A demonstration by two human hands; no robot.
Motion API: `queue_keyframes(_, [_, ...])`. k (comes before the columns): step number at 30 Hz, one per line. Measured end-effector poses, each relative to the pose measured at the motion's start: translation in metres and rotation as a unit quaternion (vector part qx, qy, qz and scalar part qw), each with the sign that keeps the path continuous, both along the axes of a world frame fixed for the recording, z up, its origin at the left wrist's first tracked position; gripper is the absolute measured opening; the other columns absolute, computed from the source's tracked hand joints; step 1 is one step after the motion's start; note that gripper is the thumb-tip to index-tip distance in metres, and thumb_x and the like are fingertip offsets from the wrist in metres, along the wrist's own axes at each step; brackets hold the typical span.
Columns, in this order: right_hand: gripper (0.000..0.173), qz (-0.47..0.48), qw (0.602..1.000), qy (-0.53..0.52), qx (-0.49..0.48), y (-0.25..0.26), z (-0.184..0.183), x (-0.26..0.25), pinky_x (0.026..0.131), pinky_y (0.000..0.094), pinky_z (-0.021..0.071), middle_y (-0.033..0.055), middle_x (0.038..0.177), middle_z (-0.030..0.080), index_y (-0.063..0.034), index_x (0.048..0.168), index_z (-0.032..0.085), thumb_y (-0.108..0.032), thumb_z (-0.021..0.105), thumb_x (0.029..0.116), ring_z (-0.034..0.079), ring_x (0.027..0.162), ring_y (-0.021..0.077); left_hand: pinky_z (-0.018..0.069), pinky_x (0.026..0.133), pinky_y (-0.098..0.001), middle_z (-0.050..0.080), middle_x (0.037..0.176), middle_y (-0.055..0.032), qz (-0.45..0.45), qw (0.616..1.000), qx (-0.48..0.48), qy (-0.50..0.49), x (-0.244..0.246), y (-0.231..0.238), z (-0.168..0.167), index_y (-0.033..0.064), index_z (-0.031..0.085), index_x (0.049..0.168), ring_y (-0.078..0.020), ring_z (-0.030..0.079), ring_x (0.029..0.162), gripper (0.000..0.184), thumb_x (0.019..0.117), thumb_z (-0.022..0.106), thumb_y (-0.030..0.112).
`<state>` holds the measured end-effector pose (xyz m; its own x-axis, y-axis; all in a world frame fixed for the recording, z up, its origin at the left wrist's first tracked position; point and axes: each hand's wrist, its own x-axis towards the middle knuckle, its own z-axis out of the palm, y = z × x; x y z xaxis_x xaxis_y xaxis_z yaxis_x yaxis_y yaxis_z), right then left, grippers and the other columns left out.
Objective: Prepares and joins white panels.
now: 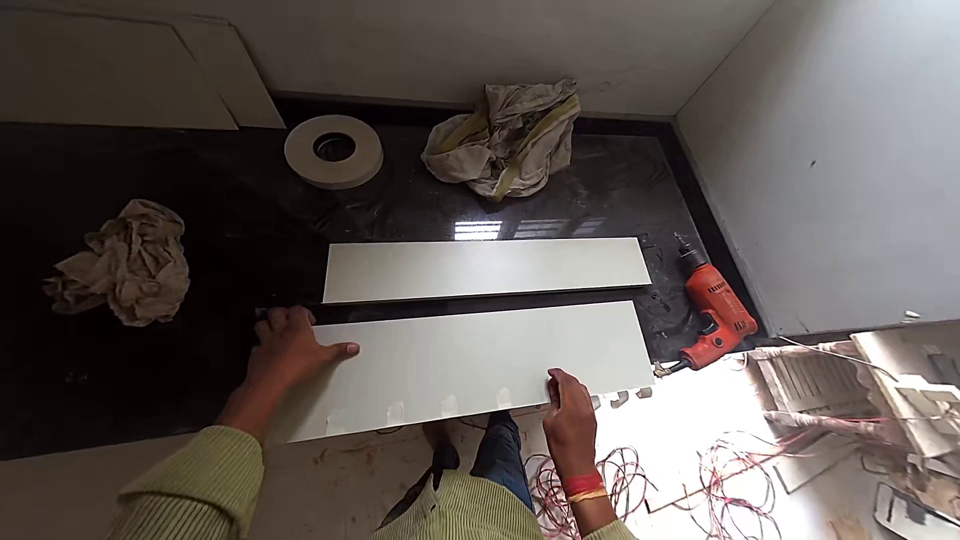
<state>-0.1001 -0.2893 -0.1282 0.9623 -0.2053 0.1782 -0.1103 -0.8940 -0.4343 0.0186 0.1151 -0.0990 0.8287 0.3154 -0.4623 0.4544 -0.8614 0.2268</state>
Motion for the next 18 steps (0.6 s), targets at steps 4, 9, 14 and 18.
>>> queue_keyframes(4, [0.022, 0.002, 0.999, 0.02, 0.047, -0.007, 0.002, -0.002, 0.082, 0.0441, 0.0602, 0.0124, 0.096, 0.074, -0.0006, 0.106, 0.074, 0.006, 0.065, 0.0866, 0.072, 0.09, 0.0278, 0.0371, 0.105, -0.0717, 0.044, 0.144, -0.0326, -0.015, 1.0, 0.0, -0.003, 0.003, 0.006, -0.008, -0.0038, 0.056, 0.13, -0.0553, 0.035, 0.139, 0.09, 0.0684, 0.092, 0.051])
queue_keyframes(9, [0.037, -0.039, 0.998, 0.003, 0.056, -0.005, -0.005, 0.003, 0.08, 0.0456, 0.0612, 0.013, 0.099, 0.074, 0.0038, 0.127, 0.065, -0.003, 0.068, 0.0908, 0.073, 0.09, 0.0275, 0.0293, 0.1, -0.0797, 0.05, 0.131, -0.0351, -0.026, 0.991, -0.043, -0.127, -0.006, 0.025, -0.035, -0.0034, 0.061, 0.117, -0.0603, 0.038, 0.13, 0.072, 0.0756, 0.089, 0.049])
queue_keyframes(14, [0.015, -0.033, 0.996, -0.019, -0.081, 0.008, -0.015, 0.011, 0.091, 0.0497, 0.0561, 0.0134, 0.09, 0.071, -0.0013, 0.087, 0.069, 0.008, 0.066, 0.0762, 0.071, 0.092, 0.0331, 0.0299, 0.1, -0.0781, 0.054, 0.123, -0.0341, -0.027, 0.978, -0.018, -0.207, -0.013, 0.015, -0.043, -0.004, 0.061, 0.109, -0.06, 0.043, 0.124, 0.063, 0.0829, 0.083, 0.049])
queue_keyframes(18, [0.011, 0.037, 0.999, -0.003, 0.004, -0.013, -0.006, -0.003, 0.077, 0.0479, 0.0468, 0.0066, 0.08, 0.064, -0.0083, 0.079, 0.06, 0.002, 0.056, 0.0788, 0.063, 0.077, 0.0262, 0.0302, 0.1, -0.0776, 0.054, 0.123, -0.0346, -0.023, 0.978, -0.011, -0.206, -0.012, 0.013, -0.041, -0.0045, 0.061, 0.108, -0.0598, 0.043, 0.124, 0.063, 0.0829, 0.082, 0.05])
